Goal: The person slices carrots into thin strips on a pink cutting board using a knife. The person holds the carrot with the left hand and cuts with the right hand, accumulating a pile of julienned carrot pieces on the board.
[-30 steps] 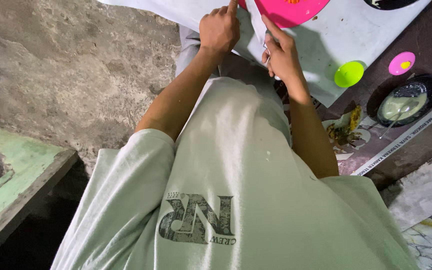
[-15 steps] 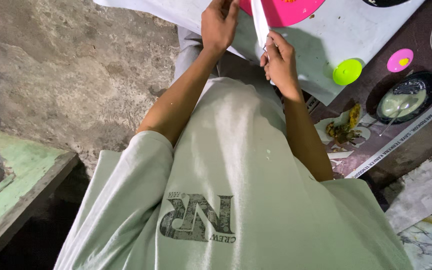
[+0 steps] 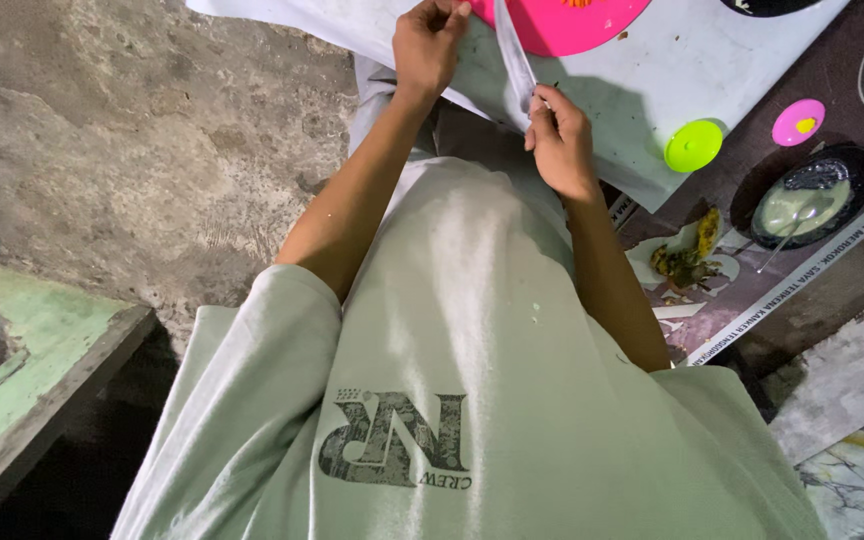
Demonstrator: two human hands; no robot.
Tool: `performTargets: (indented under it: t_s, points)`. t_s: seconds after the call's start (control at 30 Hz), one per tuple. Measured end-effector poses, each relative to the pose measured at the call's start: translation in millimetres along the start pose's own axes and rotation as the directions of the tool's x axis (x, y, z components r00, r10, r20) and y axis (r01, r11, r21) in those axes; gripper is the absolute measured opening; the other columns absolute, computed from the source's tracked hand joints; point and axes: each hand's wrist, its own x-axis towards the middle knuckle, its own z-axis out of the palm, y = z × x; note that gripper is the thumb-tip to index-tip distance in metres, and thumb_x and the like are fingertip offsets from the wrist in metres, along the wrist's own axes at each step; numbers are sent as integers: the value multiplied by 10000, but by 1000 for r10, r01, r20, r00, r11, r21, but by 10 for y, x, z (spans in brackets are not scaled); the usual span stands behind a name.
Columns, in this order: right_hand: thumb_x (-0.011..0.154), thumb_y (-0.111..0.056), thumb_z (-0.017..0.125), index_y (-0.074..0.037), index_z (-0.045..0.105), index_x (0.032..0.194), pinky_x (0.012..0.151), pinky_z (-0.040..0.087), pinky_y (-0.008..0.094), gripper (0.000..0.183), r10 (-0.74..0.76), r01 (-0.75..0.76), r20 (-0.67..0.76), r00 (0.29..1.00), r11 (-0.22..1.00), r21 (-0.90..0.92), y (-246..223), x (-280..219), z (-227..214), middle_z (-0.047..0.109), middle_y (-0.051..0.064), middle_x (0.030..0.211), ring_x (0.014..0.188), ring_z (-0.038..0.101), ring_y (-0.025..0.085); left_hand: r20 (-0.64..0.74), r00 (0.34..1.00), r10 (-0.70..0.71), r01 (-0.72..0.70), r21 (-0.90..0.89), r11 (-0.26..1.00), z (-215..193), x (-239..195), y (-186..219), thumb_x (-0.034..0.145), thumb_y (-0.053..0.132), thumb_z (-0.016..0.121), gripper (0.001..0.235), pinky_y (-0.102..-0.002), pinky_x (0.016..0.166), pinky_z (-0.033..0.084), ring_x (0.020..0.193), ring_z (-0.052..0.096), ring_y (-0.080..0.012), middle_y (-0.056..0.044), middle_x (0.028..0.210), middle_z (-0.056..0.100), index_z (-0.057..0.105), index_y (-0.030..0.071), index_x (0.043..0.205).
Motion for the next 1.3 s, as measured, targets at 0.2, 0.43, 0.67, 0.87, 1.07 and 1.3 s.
performTargets:
  t_s: [0.2, 0.43, 0.67, 0.87, 1.07, 1.3]
  points:
    - [1116, -141, 530, -25, 653, 1306, 522, 479, 330, 254, 163, -178, -81, 983, 953, -245, -179, 63, -158, 630, 50, 739, 601, 602, 121, -134, 984, 120, -79, 275, 958, 75, -33, 384, 807, 271, 776, 241, -388, 678, 585, 708, 775, -260, -111, 776, 799, 756, 36, 857]
    - [1096, -106, 576, -85, 535, 1530, 668, 510, 413, 436, 51, -70, -59, 997, 918, -390, -575, 82, -114, 606, 202, 740, 635, 605, 316, -68, 983, 172, -98, 596, 797, 236, 149, 260, 871, 319, 704, 267, -500, 698, 551, 807, 694, -437, -196, 803, 731, 726, 55, 837]
    - [1036, -62, 586, -50, 516, 1500, 840, 563, 426, 469, -92, 84, -4, 996, 929, -361, -452, -40, -45, 675, 307, 1223, 1018, 715, 447, 163, 940, 301, -323, 710, 626, 190, -7, 215, 882, 210, 675, 189, -513, 716, 554, 867, 695, -405, -207, 1077, 670, 714, 132, 1051]
    - [1035, -96, 622, -24, 620, 1352, 837, 562, 453, 325, -38, -27, -144, 989, 903, -429, -376, -63, -112, 708, 295, 1072, 1002, 712, 465, 402, 798, 449, -594, 646, 479, 128, -109, 407, 865, 132, 662, 407, -470, 704, 562, 884, 706, -315, -133, 1075, 597, 688, 150, 1270]
    - [1044, -122, 603, -11, 617, 1355, 783, 548, 482, 331, 20, -74, -139, 990, 917, -392, -542, -24, -122, 697, 306, 989, 934, 698, 481, 342, 834, 433, -544, 639, 544, 153, -192, 451, 878, 120, 641, 412, -450, 734, 577, 893, 703, -314, -122, 1098, 589, 672, 137, 1289]
    - [1019, -118, 605, 10, 617, 1337, 832, 532, 520, 343, -4, -43, -95, 995, 875, -483, -497, 20, 63, 706, 307, 993, 953, 680, 489, 325, 883, 338, -468, 640, 609, 120, -365, 498, 895, 121, 630, 461, -448, 733, 574, 898, 700, -320, -120, 1120, 593, 644, 134, 1355]
